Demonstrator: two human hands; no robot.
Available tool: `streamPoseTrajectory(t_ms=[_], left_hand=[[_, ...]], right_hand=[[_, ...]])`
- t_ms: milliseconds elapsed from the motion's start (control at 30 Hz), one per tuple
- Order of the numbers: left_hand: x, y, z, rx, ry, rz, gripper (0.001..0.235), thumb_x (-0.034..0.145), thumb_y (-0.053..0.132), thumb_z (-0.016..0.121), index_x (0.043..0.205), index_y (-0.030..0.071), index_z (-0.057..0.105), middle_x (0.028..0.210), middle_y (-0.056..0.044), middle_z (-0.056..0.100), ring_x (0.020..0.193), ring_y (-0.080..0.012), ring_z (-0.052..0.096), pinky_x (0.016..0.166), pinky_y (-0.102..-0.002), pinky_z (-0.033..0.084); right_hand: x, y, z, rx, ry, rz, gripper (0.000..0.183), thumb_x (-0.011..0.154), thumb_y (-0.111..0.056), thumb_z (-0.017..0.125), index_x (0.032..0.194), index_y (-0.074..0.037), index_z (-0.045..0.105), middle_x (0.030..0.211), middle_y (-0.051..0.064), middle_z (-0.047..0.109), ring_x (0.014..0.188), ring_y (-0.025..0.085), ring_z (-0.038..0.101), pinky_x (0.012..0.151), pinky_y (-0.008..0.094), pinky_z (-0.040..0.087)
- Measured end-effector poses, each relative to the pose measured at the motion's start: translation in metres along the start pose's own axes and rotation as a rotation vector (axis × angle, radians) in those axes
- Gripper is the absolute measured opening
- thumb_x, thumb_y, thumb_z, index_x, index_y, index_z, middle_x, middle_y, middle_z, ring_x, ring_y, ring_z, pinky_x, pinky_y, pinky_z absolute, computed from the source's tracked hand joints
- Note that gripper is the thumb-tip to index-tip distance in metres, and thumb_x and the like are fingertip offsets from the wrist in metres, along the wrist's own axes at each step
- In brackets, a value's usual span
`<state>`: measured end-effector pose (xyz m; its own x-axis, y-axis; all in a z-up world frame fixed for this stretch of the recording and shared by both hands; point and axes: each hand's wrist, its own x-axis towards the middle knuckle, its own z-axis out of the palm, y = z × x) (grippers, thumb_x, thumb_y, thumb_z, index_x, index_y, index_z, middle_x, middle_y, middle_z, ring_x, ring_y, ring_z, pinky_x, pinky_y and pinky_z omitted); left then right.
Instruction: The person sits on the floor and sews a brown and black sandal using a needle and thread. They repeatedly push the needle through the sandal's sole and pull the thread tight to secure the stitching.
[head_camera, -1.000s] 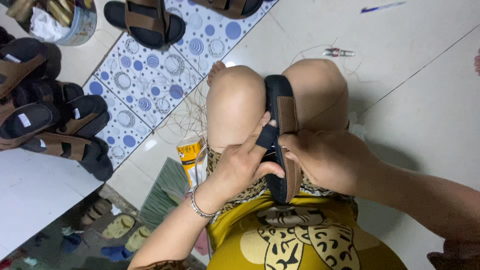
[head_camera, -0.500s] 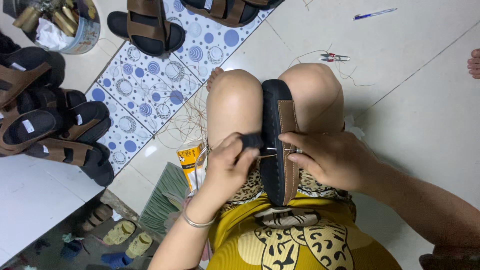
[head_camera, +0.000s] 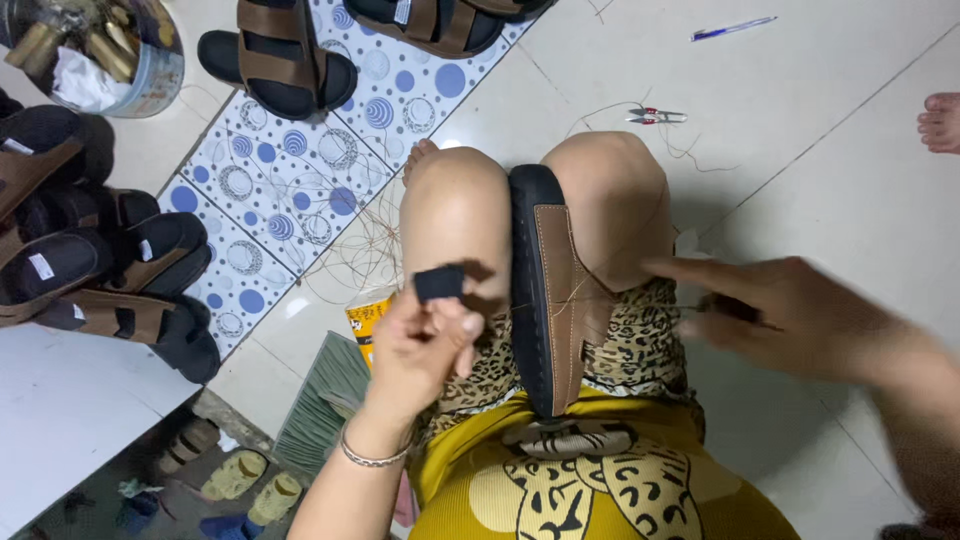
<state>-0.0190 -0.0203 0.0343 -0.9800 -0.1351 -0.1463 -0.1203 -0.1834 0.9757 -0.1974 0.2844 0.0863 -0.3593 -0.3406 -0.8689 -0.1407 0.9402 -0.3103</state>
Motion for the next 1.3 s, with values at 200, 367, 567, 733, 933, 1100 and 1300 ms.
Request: streamPoseTrajectory(t_ms=[200, 367, 567, 733, 933, 1100, 1300], left_hand=[[0.017, 0.031, -0.012, 0.96, 0.225, 0.347, 0.041, 0.101, 0.018, 0.066, 0.131, -0.004, 0.05, 0.137, -0.024, 0.049, 0.129, -0.041, 0.054, 0.114, -0.051, 0.048], [0.009, 0.027, 0.04, 1.024, -0.112, 0.558, 0.034, 0.1, 0.017, 0.069, 0.074, 0.006, 0.049, 0.074, -0.008, 0.05, 0.065, -0.0254, 0.051, 0.05, -0.036, 0.04], [0.015, 0.002, 0.084, 1.338, -0.087, 0.43, 0.015, 0.087, -0.004, 0.056, 0.081, 0.007, 0.048, 0.079, -0.008, 0.044, 0.069, -0.0272, 0.049, 0.044, -0.039, 0.04], [0.01, -0.011, 0.07, 1.311, -0.163, 0.241, 0.019, 0.083, 0.013, 0.066, 0.089, 0.006, 0.05, 0.084, -0.011, 0.049, 0.058, -0.0304, 0.054, 0.038, -0.046, 0.043], [-0.004, 0.025, 0.017, 0.195, -0.69, 0.0, 0.035, 0.108, 0.042, 0.045, 0.095, 0.01, 0.051, 0.08, 0.0, 0.049, 0.069, -0.016, 0.047, 0.065, -0.031, 0.041], [-0.027, 0.027, 0.007, -0.667, -0.434, 0.107, 0.036, 0.113, 0.019, 0.058, 0.135, -0.008, 0.05, 0.092, -0.012, 0.058, 0.059, -0.012, 0.043, 0.05, -0.027, 0.042], [0.0, 0.014, 0.031, -0.025, 0.14, -0.016, 0.039, 0.106, 0.022, 0.054, 0.136, -0.003, 0.053, 0.121, -0.017, 0.069, 0.063, -0.0178, 0.061, 0.06, -0.028, 0.055]], right_hand=[[0.031, -0.039, 0.046, 0.327, 0.463, -0.946, 0.01, 0.09, -0.008, 0.075, 0.087, -0.011, 0.066, 0.074, -0.002, 0.064, 0.066, 0.009, 0.059, 0.063, 0.025, 0.047], [0.042, -0.04, 0.045, 0.387, 0.509, -0.957, 0.012, 0.095, -0.017, 0.067, 0.084, -0.011, 0.067, 0.074, -0.001, 0.068, 0.066, 0.009, 0.063, 0.059, 0.022, 0.051], [0.031, -0.069, 0.038, 0.466, 0.528, -0.838, 0.015, 0.093, -0.013, 0.068, 0.079, -0.007, 0.069, 0.069, 0.001, 0.071, 0.066, 0.011, 0.066, 0.067, 0.027, 0.052], [0.043, -0.059, 0.053, 0.523, 0.516, -0.771, 0.014, 0.093, -0.016, 0.07, 0.084, -0.005, 0.072, 0.085, 0.005, 0.072, 0.081, 0.014, 0.069, 0.076, 0.027, 0.053], [0.042, -0.058, 0.061, 0.754, 0.091, -0.776, 0.014, 0.097, -0.011, 0.066, 0.091, -0.002, 0.076, 0.072, 0.005, 0.075, 0.048, 0.006, 0.057, 0.042, 0.016, 0.049], [0.04, -0.08, 0.078, 0.341, 0.466, -0.925, 0.021, 0.09, -0.012, 0.074, 0.11, -0.008, 0.078, 0.109, 0.006, 0.08, 0.087, 0.014, 0.08, 0.082, 0.028, 0.065], [0.15, 0.085, 0.125, 0.249, 1.007, -0.764, 0.045, 0.078, -0.006, 0.088, 0.118, -0.004, 0.068, 0.113, 0.012, 0.071, 0.103, 0.029, 0.068, 0.092, 0.046, 0.053]])
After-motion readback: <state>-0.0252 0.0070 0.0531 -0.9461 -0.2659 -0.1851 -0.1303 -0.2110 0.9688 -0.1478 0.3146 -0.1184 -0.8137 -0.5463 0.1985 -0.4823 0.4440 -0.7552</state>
